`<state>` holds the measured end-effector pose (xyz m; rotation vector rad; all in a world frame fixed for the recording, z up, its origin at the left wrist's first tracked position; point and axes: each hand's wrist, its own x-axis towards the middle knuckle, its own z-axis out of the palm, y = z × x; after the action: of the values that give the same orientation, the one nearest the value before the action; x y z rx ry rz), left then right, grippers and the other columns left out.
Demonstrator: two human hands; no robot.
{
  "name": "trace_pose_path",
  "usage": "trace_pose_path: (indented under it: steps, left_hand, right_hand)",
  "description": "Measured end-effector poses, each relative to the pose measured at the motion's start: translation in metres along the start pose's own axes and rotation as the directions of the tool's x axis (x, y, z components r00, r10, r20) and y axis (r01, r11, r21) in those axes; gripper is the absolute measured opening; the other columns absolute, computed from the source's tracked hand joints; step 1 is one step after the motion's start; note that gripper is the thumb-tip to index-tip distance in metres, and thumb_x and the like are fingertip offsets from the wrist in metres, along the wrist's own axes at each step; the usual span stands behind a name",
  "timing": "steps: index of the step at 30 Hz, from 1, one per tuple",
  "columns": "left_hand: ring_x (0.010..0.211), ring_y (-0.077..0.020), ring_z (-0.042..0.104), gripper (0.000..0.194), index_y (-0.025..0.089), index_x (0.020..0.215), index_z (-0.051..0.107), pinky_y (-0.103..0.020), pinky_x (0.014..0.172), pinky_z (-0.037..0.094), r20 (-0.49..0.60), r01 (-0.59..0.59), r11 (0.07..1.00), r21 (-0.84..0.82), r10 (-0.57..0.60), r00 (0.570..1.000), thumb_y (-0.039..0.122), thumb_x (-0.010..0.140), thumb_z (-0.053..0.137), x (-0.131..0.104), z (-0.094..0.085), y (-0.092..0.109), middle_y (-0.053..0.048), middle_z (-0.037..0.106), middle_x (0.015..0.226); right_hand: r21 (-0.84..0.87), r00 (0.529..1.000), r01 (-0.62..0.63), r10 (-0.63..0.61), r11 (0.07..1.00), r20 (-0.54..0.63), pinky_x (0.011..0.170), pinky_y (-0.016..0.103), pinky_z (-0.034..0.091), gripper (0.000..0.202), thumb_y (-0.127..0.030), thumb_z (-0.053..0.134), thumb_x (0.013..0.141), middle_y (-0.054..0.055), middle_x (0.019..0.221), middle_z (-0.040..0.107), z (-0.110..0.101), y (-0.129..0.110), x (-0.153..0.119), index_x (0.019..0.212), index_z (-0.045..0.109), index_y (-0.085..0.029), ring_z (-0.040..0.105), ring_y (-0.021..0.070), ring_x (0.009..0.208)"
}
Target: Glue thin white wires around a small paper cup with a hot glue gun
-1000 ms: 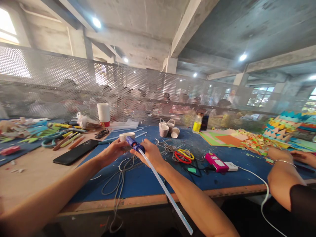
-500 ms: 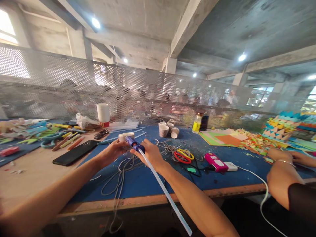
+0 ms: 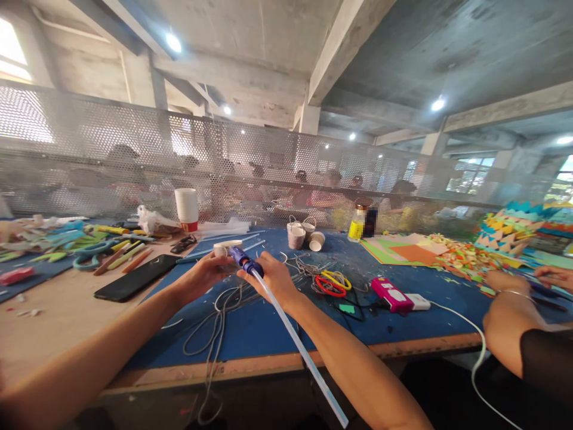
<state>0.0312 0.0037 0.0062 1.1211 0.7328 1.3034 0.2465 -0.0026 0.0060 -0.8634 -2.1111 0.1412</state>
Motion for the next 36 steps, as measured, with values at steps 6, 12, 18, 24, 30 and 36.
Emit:
trace_pose_path:
  steps: [6, 12, 18, 24, 30, 36]
  left_hand:
    - [0.09, -0.0213, 0.07, 0.037, 0.015, 0.112, 0.073, -0.031, 0.084, 0.053, 0.016, 0.006, 1.0, -0.01, -0.006, 1.0, 0.016, 0.075, 0.076, -0.0023, 0.002, 0.0033, -0.008, 0.077, 0.1]
    - [0.09, -0.0209, 0.071, 0.039, 0.014, 0.114, 0.073, -0.032, 0.087, 0.054, 0.015, 0.01, 1.0, -0.028, -0.01, 1.0, 0.015, 0.074, 0.076, -0.0023, 0.0019, 0.0042, -0.008, 0.078, 0.102]
    - [0.094, -0.0226, 0.072, 0.039, 0.015, 0.113, 0.074, -0.034, 0.09, 0.054, 0.033, 0.002, 0.999, -0.039, -0.001, 0.999, 0.015, 0.074, 0.075, -0.0031, 0.0019, 0.0058, -0.007, 0.078, 0.101]
    - [0.098, -0.0235, 0.071, 0.039, 0.015, 0.112, 0.074, -0.035, 0.094, 0.053, 0.04, 0.015, 0.998, -0.065, -0.012, 0.999, 0.015, 0.074, 0.073, -0.0016, 0.0009, 0.0051, -0.006, 0.077, 0.097]
    - [0.098, -0.0224, 0.071, 0.037, 0.014, 0.11, 0.074, -0.034, 0.094, 0.053, 0.018, 0.029, 0.997, -0.074, -0.028, 0.999, 0.015, 0.073, 0.073, -0.0004, -0.0015, 0.0042, -0.007, 0.078, 0.103]
    - [0.098, -0.0235, 0.071, 0.035, 0.014, 0.109, 0.074, -0.036, 0.094, 0.053, 0.012, 0.04, 0.996, -0.074, -0.039, 0.999, 0.016, 0.074, 0.072, 0.0001, -0.0035, 0.0038, -0.009, 0.078, 0.106]
  right_hand:
    - [0.011, 1.0, -0.013, 0.013, 1.0, -0.004, 0.066, 0.025, 0.039, 0.043, -0.059, 0.059, 0.094, 0.0, 0.078, 0.051, -0.0019, -0.0022, 0.0008, 0.073, 0.057, -0.022, 0.053, 0.0143, 0.07]
    - [0.002, 1.0, -0.005, 0.005, 1.0, -0.016, 0.065, 0.024, 0.038, 0.042, -0.057, 0.061, 0.095, 0.0, 0.078, 0.051, -0.0018, 0.0005, 0.0006, 0.073, 0.056, -0.021, 0.053, 0.0137, 0.07]
    - [-0.018, 1.0, -0.01, 0.009, 1.0, -0.026, 0.063, 0.024, 0.035, 0.04, -0.052, 0.062, 0.095, -0.001, 0.077, 0.05, -0.0015, 0.0017, 0.0012, 0.073, 0.054, -0.021, 0.051, 0.0125, 0.068]
    - [0.011, 0.999, -0.004, 0.004, 1.0, -0.039, 0.063, 0.023, 0.036, 0.039, -0.051, 0.063, 0.095, -0.002, 0.077, 0.049, -0.0007, 0.0032, 0.0009, 0.072, 0.053, -0.021, 0.049, 0.0112, 0.065]
    - [0.009, 0.999, -0.004, 0.005, 1.0, -0.046, 0.062, 0.023, 0.035, 0.041, -0.052, 0.062, 0.095, -0.002, 0.077, 0.048, -0.0007, 0.0038, 0.0015, 0.071, 0.052, -0.02, 0.047, 0.0108, 0.064]
    - [0.024, 0.998, 0.006, -0.004, 1.0, -0.063, 0.062, 0.023, 0.035, 0.04, -0.051, 0.063, 0.095, -0.002, 0.075, 0.049, -0.0011, 0.0038, 0.0012, 0.071, 0.054, -0.02, 0.048, 0.0107, 0.063]
